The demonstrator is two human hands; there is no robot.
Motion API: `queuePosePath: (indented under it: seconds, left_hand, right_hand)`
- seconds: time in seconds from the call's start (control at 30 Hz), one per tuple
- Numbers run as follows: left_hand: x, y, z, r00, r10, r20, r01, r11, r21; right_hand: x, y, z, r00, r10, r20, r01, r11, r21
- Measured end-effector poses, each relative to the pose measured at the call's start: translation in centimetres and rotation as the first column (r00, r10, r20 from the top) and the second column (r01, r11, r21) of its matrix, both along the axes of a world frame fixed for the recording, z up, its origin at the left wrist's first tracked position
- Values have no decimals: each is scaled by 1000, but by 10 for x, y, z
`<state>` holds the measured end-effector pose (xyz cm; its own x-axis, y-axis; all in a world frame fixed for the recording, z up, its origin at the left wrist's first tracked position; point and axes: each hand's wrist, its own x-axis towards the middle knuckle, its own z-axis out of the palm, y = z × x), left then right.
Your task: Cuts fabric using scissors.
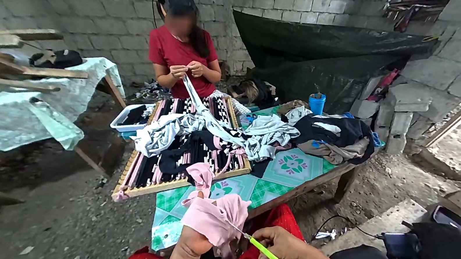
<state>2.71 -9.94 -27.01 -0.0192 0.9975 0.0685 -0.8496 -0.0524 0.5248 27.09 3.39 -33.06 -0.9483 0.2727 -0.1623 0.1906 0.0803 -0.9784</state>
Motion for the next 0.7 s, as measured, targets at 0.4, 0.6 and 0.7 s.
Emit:
queuePosePath:
  seconds: [0.4, 0.6, 0.7]
  left_hand:
    - [15, 2, -4, 998, -1, -57, -5, 996, -89]
    - [15, 3, 0, 843, 225, -489, -394, 877, -276]
    - [13, 2, 0, 938, 196, -284, -255, 949, -187]
  right_hand:
    - [-11, 5, 17, 991, 121, -58, -119, 992, 40]
    - [-9, 7, 12, 994, 91, -61, -92, 996, -13]
    - [-8, 5, 11, 993, 104, -54, -105, 994, -9]
